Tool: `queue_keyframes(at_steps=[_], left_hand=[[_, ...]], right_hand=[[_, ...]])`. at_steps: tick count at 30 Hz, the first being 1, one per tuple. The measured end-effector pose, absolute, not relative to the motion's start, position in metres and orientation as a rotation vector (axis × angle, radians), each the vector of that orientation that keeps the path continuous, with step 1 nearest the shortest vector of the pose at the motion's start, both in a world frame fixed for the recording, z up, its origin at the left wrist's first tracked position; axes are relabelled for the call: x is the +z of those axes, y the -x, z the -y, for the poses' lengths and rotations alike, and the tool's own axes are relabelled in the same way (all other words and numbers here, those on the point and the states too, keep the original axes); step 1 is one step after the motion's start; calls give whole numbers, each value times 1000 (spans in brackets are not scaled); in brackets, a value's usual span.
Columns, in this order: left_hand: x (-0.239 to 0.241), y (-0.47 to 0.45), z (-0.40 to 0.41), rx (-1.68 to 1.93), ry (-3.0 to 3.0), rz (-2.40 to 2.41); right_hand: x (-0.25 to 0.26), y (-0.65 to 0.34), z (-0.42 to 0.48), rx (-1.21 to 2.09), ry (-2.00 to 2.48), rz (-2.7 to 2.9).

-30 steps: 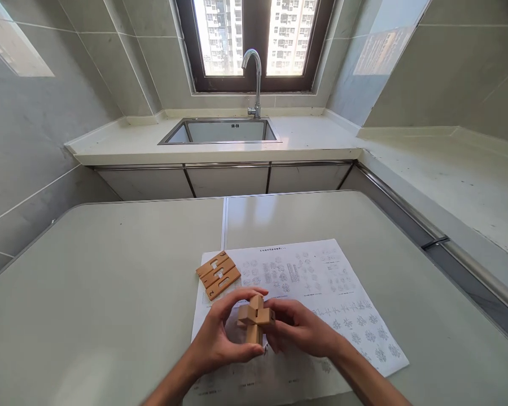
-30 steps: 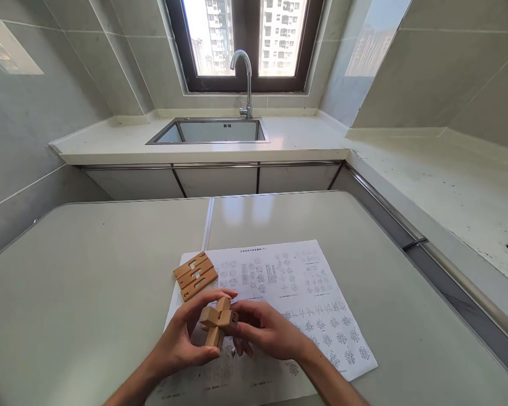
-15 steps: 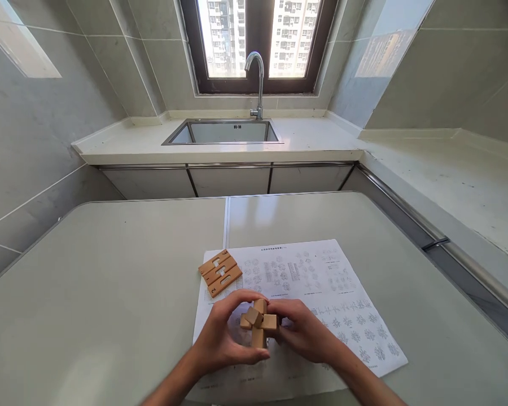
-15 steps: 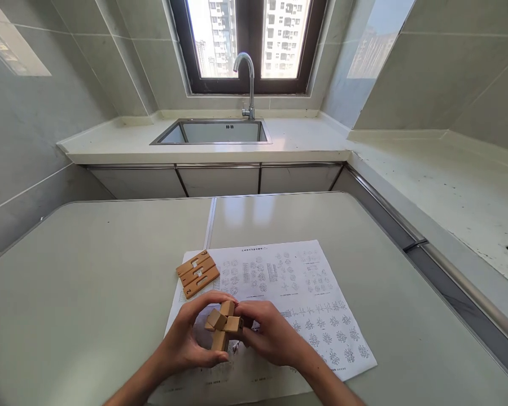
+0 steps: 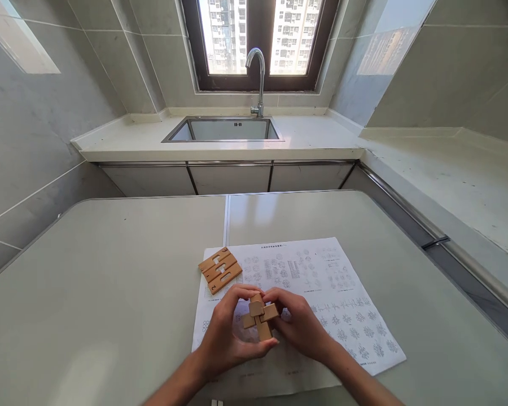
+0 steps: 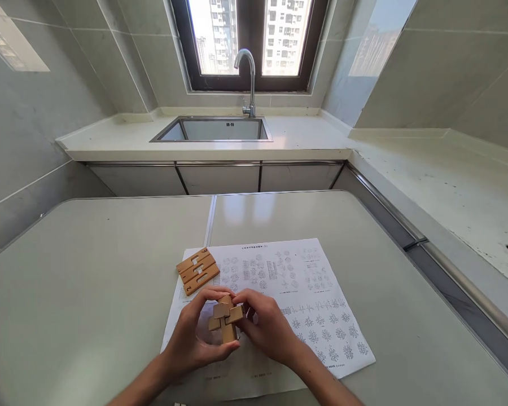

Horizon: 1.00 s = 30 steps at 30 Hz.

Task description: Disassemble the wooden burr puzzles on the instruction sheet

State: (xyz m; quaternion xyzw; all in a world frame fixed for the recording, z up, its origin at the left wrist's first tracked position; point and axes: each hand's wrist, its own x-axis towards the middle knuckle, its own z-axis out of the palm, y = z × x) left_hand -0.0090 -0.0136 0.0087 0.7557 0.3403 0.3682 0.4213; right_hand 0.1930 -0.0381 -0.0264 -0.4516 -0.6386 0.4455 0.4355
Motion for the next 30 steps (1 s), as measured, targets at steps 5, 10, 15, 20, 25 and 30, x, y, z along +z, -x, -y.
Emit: queue_keyframes(at_steps=[5,10,15,20,25,30], left_hand=[[11,11,9,882,-1888,-836],[14,11,5,860,-1917,-812],[15,12,4,843,-1963,-800],[15,13,3,854,-1954,-811],[13,13,2,882,-1940,-838],[11,16,-1,914,-1932,-841]], right_hand=[[-27,-195,37,1083,1136,1624],[-29,-195,36,949,1071,1702],[-32,-197,36,890,1070,1713],[-29,-197,36,889,1079,1720],[-24,-194,38,1054,1086,1692],[-14,-196,38,1372,1003,1502]])
